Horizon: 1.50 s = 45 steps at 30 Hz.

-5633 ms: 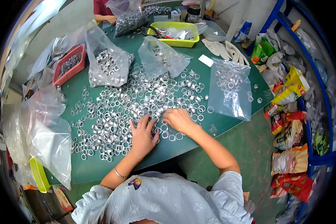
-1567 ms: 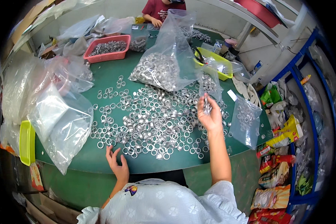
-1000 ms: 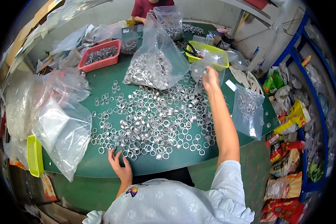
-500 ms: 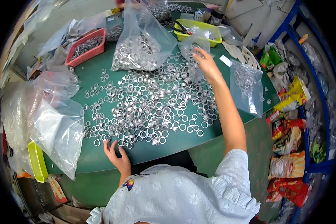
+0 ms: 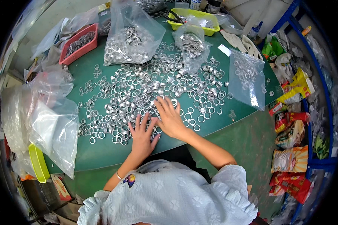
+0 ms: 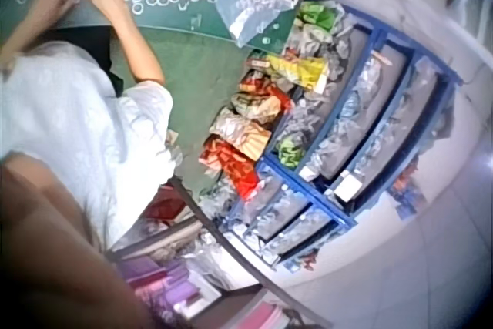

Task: The person picks up small metal rings one by one from a pile on the table, holding them between their fingers to check them before placing them into a separate group or into a hand.

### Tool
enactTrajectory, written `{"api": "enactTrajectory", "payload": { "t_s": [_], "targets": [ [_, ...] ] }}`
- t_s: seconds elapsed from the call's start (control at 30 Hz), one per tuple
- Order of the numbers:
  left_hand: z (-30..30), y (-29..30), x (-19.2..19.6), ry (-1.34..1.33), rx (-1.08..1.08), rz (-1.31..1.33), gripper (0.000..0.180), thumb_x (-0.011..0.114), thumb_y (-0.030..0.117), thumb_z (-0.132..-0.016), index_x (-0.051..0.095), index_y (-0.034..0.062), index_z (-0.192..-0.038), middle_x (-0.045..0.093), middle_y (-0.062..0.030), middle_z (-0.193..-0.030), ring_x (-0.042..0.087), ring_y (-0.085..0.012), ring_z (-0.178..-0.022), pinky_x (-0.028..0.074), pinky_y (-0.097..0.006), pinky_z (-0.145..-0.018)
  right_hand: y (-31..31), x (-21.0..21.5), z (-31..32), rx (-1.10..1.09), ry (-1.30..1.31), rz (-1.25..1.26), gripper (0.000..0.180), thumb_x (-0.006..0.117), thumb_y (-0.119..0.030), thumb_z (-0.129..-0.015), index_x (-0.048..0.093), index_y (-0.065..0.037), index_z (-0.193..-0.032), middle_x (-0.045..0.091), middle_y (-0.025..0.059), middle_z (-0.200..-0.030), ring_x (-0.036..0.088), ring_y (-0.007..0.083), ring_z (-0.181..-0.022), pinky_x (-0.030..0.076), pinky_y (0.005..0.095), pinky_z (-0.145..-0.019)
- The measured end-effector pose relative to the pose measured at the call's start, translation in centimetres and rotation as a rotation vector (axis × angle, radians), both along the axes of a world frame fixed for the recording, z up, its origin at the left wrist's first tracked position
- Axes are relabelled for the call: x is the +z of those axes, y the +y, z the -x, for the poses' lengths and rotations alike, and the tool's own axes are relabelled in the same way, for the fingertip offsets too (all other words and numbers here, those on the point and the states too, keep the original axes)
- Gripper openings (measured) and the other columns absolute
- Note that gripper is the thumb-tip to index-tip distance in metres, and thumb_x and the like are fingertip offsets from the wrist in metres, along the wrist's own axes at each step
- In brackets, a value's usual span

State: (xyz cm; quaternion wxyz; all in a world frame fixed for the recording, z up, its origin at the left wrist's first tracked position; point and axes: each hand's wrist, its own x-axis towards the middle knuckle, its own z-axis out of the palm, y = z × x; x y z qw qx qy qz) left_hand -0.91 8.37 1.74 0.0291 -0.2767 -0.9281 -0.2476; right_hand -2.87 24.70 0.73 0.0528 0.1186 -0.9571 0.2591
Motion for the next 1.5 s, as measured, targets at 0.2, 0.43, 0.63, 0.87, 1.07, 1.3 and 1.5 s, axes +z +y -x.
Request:
{"api": "enactTrajectory", "payload": {
  "t_s": [0.2,0.43,0.63,0.87,1.07,1.3,1.5],
  "targets": [
    [1.3,-1.8,-0.9,0.075,0.170,0.114,0.044,0.063,0.020,-0.076,0.052,0.0146,-0.118,0.041,-0.0090,-0.131,0.029,-0.0346,-0.129,0.012,-0.071,-0.096,-1.2,-0.2,-0.7,0.107,0.049,0.104,0.060,0.059,-0.031,-0.082,0.036,-0.010,-0.134,0.020,0.0169,-0.144,0.016,0.0410,-0.132,0.015,0.0637,-0.099],
    [2.9,-4.2,-1.4,0.115,0.366,0.092,0.033,0.062,0.014,-0.077,0.055,0.0122,-0.108,0.040,-0.0100,-0.133,0.027,-0.0369,-0.129,0.010,-0.069,-0.097,-4.7,-0.1,0.3,0.439,0.167,0.068,0.043,0.062,-0.016,-0.077,0.048,-0.001,-0.115,0.036,0.0176,-0.133,0.029,0.0359,-0.129,0.026,0.0560,-0.100],
    [3.5,-5.0,-1.1,0.147,0.468,0.069,0.033,0.062,0.003,-0.071,0.057,0.0112,-0.102,0.038,-0.0087,-0.135,0.028,-0.0359,-0.129,0.010,-0.068,-0.099,-1.2,-0.2,1.2,0.264,0.283,0.194,0.020,0.065,-0.010,-0.074,0.062,-0.008,-0.093,0.055,0.0050,-0.108,0.049,0.0240,-0.104,0.035,0.0418,-0.089],
    [4.9,-6.1,-1.8,0.210,0.523,-0.109,0.026,0.061,0.004,-0.076,0.052,0.0055,-0.101,0.040,-0.0134,-0.131,0.035,-0.0360,-0.124,0.011,-0.068,-0.098,4.7,0.4,4.8,-0.102,0.272,-0.140,0.014,0.070,-0.011,-0.067,0.063,-0.004,-0.077,0.053,0.0055,-0.088,0.046,0.0229,-0.087,0.035,0.0357,-0.074],
    [5.0,-6.9,-0.5,0.150,0.521,-0.252,0.044,0.056,0.001,-0.080,0.044,0.0020,-0.122,0.039,-0.0182,-0.129,0.038,-0.0377,-0.119,0.024,-0.051,-0.103,6.4,2.0,3.4,-0.131,0.252,-0.115,0.011,0.069,-0.009,-0.068,0.062,-0.004,-0.075,0.052,0.0063,-0.089,0.047,0.0246,-0.090,0.035,0.0368,-0.076],
    [1.8,-1.4,1.8,0.048,-0.005,0.000,0.051,0.066,0.020,-0.076,0.050,0.0126,-0.124,0.035,-0.0122,-0.138,0.027,-0.0380,-0.129,0.018,-0.061,-0.101,5.4,3.2,-0.1,0.040,0.147,0.107,0.025,0.068,-0.007,-0.070,0.060,-0.004,-0.093,0.053,0.0086,-0.102,0.049,0.0278,-0.099,0.039,0.0363,-0.083],
    [2.9,-2.7,0.4,0.039,0.106,0.111,0.040,0.067,0.014,-0.070,0.056,0.0164,-0.109,0.036,-0.0050,-0.137,0.023,-0.0374,-0.131,0.012,-0.070,-0.097,4.6,2.2,-0.8,-0.008,0.215,-0.039,0.024,0.068,-0.007,-0.069,0.062,-0.005,-0.093,0.053,0.0072,-0.104,0.049,0.0254,-0.099,0.035,0.0382,-0.084]
  ]
}}
